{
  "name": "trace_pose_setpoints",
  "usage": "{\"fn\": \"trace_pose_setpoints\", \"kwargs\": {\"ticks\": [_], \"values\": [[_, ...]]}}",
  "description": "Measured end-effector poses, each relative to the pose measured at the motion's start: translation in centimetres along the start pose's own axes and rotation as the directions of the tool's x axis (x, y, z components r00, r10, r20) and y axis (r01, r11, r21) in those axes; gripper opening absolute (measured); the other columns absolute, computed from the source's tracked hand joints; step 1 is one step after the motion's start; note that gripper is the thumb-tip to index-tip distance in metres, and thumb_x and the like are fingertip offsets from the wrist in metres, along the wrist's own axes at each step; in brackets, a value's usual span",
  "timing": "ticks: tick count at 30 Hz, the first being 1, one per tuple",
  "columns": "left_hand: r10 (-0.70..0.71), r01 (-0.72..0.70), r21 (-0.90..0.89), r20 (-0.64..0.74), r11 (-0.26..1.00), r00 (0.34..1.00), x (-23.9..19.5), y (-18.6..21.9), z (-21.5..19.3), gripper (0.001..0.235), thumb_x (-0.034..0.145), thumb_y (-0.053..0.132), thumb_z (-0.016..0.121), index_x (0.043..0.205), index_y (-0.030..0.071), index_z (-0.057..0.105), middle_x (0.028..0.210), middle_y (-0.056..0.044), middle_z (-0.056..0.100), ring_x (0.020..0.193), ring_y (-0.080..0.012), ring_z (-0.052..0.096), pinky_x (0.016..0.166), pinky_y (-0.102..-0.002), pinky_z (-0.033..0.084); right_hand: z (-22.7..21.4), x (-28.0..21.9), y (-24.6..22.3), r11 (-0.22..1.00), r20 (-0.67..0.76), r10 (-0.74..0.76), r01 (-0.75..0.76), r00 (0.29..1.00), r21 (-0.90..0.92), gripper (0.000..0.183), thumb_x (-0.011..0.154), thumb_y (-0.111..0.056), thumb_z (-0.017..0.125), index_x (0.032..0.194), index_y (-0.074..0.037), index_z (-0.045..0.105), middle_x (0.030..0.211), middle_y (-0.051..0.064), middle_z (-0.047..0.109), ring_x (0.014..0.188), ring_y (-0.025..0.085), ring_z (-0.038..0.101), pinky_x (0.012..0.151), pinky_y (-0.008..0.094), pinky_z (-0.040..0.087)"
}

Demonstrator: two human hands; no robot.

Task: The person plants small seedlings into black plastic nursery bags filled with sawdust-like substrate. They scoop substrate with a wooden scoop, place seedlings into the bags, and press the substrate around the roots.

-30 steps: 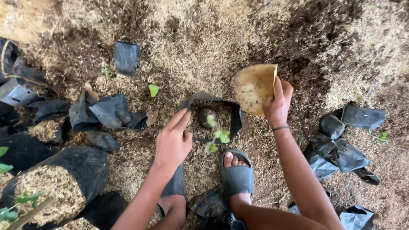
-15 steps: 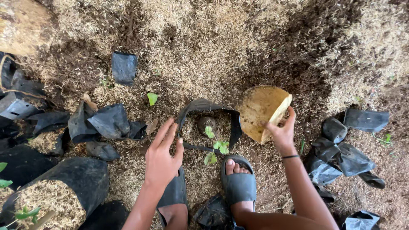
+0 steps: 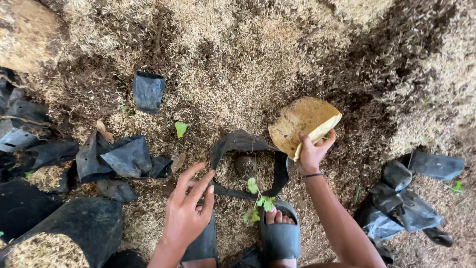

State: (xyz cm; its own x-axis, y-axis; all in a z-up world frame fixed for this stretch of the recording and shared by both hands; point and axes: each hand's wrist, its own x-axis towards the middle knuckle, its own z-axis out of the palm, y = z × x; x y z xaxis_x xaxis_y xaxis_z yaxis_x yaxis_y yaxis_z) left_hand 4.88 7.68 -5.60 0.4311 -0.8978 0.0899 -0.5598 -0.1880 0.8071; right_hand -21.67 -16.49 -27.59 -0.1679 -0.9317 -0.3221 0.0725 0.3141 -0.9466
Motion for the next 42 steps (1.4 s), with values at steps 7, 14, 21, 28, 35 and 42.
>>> {"fn": "trace_pose_setpoints", "kwargs": {"ticks": [7, 14, 21, 28, 35, 42], "values": [[-0.020, 0.020, -0.009, 0.016, 1.000, 1.000, 0.4, 0.1, 0.1, 0.035, 0.085, 0.002, 0.073, 0.120, 0.005, 0.072, 0.133, -0.014, 0.059, 0.083, -0.0189, 0.074, 0.054, -0.025, 0.061, -3.1, 0.4, 2.3, 0.991, 0.087, 0.022, -0.033, 0.996, 0.131, 0.103, 0.084, 0.008, 0.061, 0.160, -0.022, -0.002, 0.156, 0.027, 0.041, 0.136, 0.035, 0.052, 0.112, 0.051, 0.048], [-0.067, 0.067, -0.017, 0.020, 0.998, 0.998, 0.4, -0.6, -0.2, 0.032, 0.085, 0.001, 0.072, 0.117, 0.002, 0.073, 0.132, -0.014, 0.059, 0.082, -0.0194, 0.074, 0.053, -0.027, 0.058, -0.6, 1.3, 0.0, 0.997, 0.037, 0.037, -0.035, 0.999, -0.061, 0.101, 0.084, 0.007, 0.062, 0.159, -0.020, -0.001, 0.151, 0.032, 0.043, 0.104, 0.035, 0.061, 0.086, 0.045, 0.056], [-0.083, 0.083, 0.005, 0.073, 0.997, 0.994, 0.1, -1.4, -0.6, 0.034, 0.083, 0.001, 0.072, 0.117, 0.001, 0.073, 0.133, -0.015, 0.057, 0.083, -0.0199, 0.074, 0.054, -0.027, 0.057, 5.6, 2.0, -3.6, 0.995, 0.042, 0.095, -0.096, 0.995, 0.033, 0.099, 0.087, 0.005, 0.060, 0.166, -0.024, 0.007, 0.150, 0.025, 0.042, 0.087, 0.027, 0.053, 0.062, 0.034, 0.048], [-0.032, 0.031, 0.026, 0.036, 0.999, 0.999, 0.0, -1.0, -1.5, 0.036, 0.085, 0.001, 0.072, 0.120, 0.002, 0.072, 0.135, -0.014, 0.057, 0.085, -0.0196, 0.073, 0.061, -0.028, 0.061, 20.9, 7.1, -3.7, 0.972, 0.122, -0.184, 0.162, 0.975, 0.169, 0.115, 0.078, 0.014, 0.076, 0.157, -0.016, -0.001, 0.141, 0.025, 0.043, 0.107, 0.030, 0.063, 0.088, 0.043, 0.064], [-0.069, 0.069, -0.010, 0.035, 0.998, 0.997, 0.5, -0.3, -1.1, 0.034, 0.084, 0.002, 0.073, 0.117, 0.003, 0.073, 0.132, -0.015, 0.058, 0.082, -0.0200, 0.073, 0.051, -0.026, 0.058, 17.8, 9.9, -0.7, 0.909, 0.332, 0.077, -0.203, 0.940, 0.364, 0.119, 0.082, 0.010, 0.065, 0.166, -0.034, -0.007, 0.145, 0.023, 0.043, 0.114, 0.032, 0.051, 0.099, 0.053, 0.053], [-0.074, 0.075, -0.017, 0.033, 0.997, 0.997, 1.0, -0.5, -1.0, 0.034, 0.084, 0.002, 0.073, 0.117, 0.002, 0.073, 0.132, -0.016, 0.059, 0.082, -0.0197, 0.074, 0.060, -0.030, 0.062, 20.1, 10.9, -1.5, 0.935, 0.344, 0.220, -0.298, 0.913, 0.194, 0.112, 0.079, -0.008, 0.071, 0.156, -0.038, -0.004, 0.147, 0.012, 0.039, 0.131, 0.035, 0.046, 0.111, 0.062, 0.039]]}}
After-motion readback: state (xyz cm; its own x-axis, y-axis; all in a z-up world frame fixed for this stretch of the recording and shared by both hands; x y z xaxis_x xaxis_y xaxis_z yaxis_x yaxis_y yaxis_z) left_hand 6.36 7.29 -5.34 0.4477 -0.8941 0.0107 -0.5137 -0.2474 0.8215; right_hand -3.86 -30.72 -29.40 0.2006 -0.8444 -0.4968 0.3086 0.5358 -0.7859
